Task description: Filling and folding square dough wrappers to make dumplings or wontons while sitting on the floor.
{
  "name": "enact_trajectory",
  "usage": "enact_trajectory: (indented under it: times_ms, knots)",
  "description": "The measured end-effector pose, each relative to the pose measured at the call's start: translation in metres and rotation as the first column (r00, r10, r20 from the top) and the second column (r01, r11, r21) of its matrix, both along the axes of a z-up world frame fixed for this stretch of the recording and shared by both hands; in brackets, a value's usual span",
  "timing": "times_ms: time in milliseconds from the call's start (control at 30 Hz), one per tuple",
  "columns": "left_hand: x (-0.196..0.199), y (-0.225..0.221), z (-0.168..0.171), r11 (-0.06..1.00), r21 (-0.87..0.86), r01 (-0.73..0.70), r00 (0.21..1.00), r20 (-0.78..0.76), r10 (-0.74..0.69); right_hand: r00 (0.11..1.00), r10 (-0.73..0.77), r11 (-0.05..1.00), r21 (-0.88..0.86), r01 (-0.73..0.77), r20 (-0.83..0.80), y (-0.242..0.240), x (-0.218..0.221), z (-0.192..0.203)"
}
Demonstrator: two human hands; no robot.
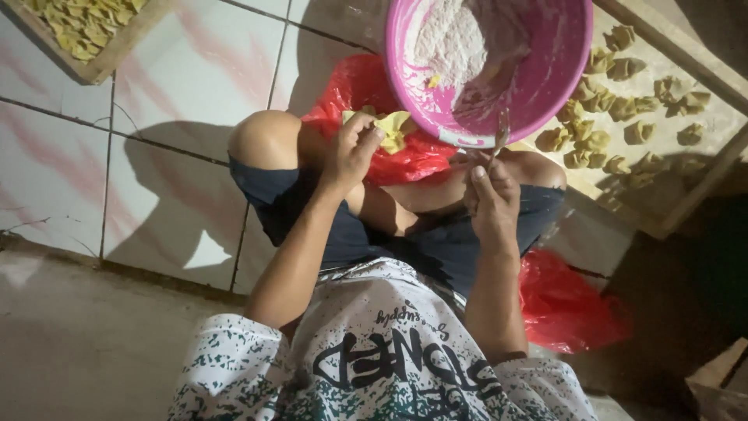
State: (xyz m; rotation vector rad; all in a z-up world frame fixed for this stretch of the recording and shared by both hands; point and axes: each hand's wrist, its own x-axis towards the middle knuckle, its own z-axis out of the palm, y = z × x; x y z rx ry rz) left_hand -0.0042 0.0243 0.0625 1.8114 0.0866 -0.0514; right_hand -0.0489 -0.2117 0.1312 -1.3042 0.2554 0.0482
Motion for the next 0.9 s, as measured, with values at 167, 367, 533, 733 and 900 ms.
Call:
enact_trajectory:
  times_ms: [167,367,533,733,900]
  knots:
    - [-0.003,-0.009,0.064,0.610,-0.702,-0.367,0.913,-0.396,0.094,0.998,0.062,0.997,0.035,-0.063,0.030,0.005,0.006,-0.026]
    - [-0.001,-0.017,0.073,0.658,-0.696,-0.288,0.931,-0.365,0.021,0.990,0.099,0.978,-0.194,-0.079,0.096,0.021,0.016,0.003]
    - [-0.002,-0.030,0.093,0.715,-0.623,-0.318,0.902,-0.431,0.025,0.894,0.222,0.808,-0.586,0.054,0.388,0.031,0.029,-0.029]
    - [-0.016,-0.024,0.088,0.876,-0.482,-0.014,0.975,-0.201,-0.095,0.844,0.321,0.815,-0.579,-0.015,0.430,0.039,0.037,-0.044]
    - [-0.020,-0.015,0.064,0.786,-0.582,-0.208,0.925,-0.379,-0.036,0.991,-0.014,0.883,-0.464,0.074,0.131,-0.002,0.053,-0.046]
